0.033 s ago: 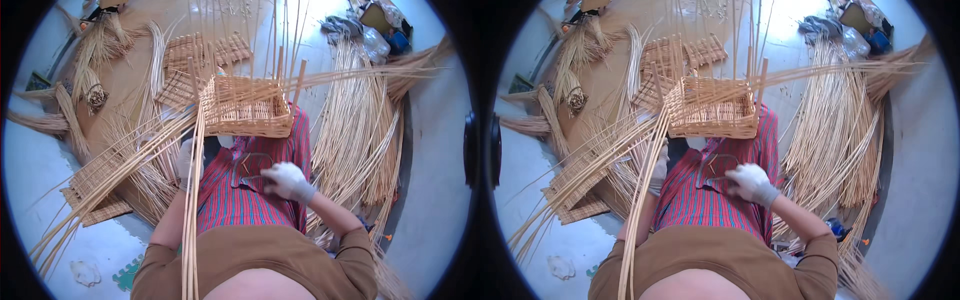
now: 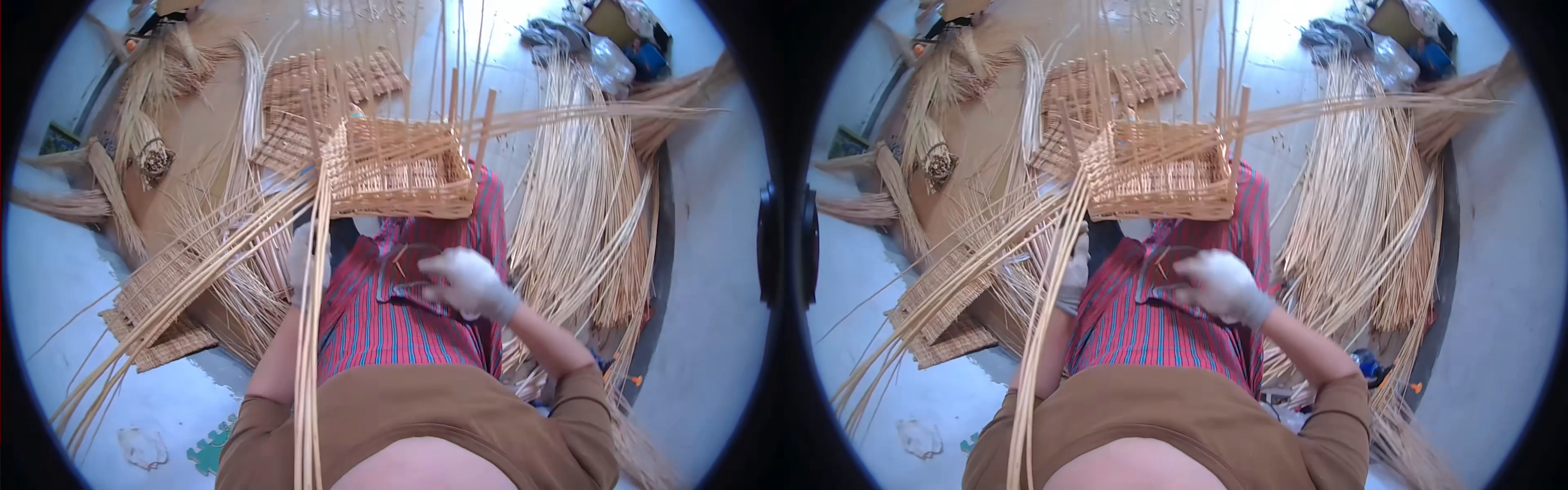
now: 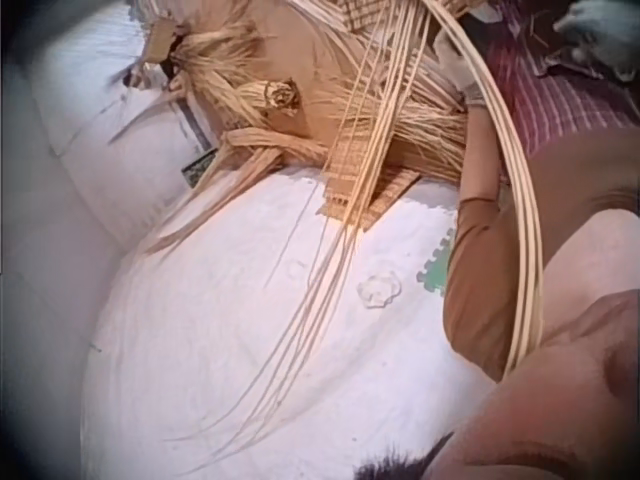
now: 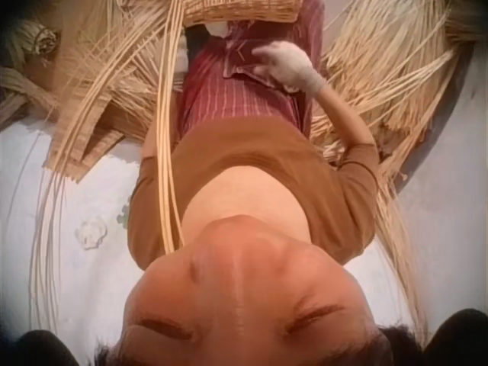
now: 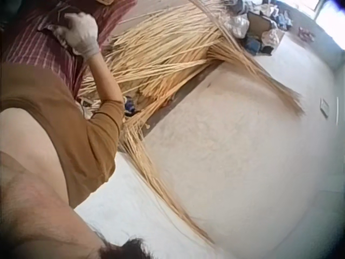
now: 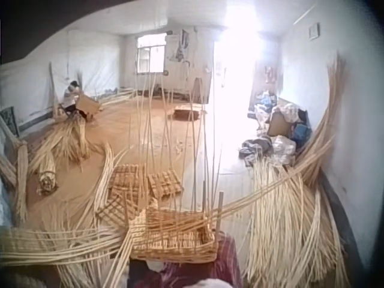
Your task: Weaving a small wicker basket using thin wooden strips.
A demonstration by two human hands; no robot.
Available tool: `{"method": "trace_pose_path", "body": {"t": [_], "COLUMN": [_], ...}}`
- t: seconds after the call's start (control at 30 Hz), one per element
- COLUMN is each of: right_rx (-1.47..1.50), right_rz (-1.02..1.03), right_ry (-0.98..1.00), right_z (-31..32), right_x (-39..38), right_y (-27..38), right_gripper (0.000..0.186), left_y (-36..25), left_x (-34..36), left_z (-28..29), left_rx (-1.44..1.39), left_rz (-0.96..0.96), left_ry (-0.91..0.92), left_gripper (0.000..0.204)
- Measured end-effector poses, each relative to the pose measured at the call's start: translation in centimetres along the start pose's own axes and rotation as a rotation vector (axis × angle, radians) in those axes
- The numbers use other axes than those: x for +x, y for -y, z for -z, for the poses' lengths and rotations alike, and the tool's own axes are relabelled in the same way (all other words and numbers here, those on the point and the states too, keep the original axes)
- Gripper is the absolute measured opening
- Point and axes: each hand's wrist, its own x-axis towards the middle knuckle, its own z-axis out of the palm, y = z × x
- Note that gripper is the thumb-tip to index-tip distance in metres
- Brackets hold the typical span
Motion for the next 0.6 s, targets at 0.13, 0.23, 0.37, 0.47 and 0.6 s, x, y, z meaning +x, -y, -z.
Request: {"method": "trace_pose_path", "body": {"t": [0.13, 0.23, 0.37, 0.47, 0.6], "right_rx": [0.945, 0.870, 0.758, 0.731, 0.710], "right_rz": [0.421, 0.748, 0.814, 0.817, 0.819], "right_ry": [-0.111, -0.013, 0.181, 0.209, 0.206], "right_z": [7.8, 11.8, 13.9, 14.2, 14.5], "right_x": [0.4, 0.4, -0.3, -1.4, -3.0], "right_y": [5.0, 10.1, 13.3, 13.1, 12.5], "right_gripper": [0.040, 0.045, 0.040, 0.036, 0.031], "left_y": [3.5, 5.3, 6.5, 6.4, 5.6], "left_x": [2.5, 3.5, 3.7, 3.7, 3.5], "left_z": [-0.8, -2.4, -2.9, -2.0, -1.3], "left_rx": [0.528, 0.357, 0.054, 0.102, 0.012], "left_rz": [-0.444, -0.280, -0.196, -0.200, -0.069], "left_ry": [-0.143, 0.008, 0.141, 0.205, 0.211], "left_gripper": [0.030, 0.041, 0.035, 0.033, 0.031]}}
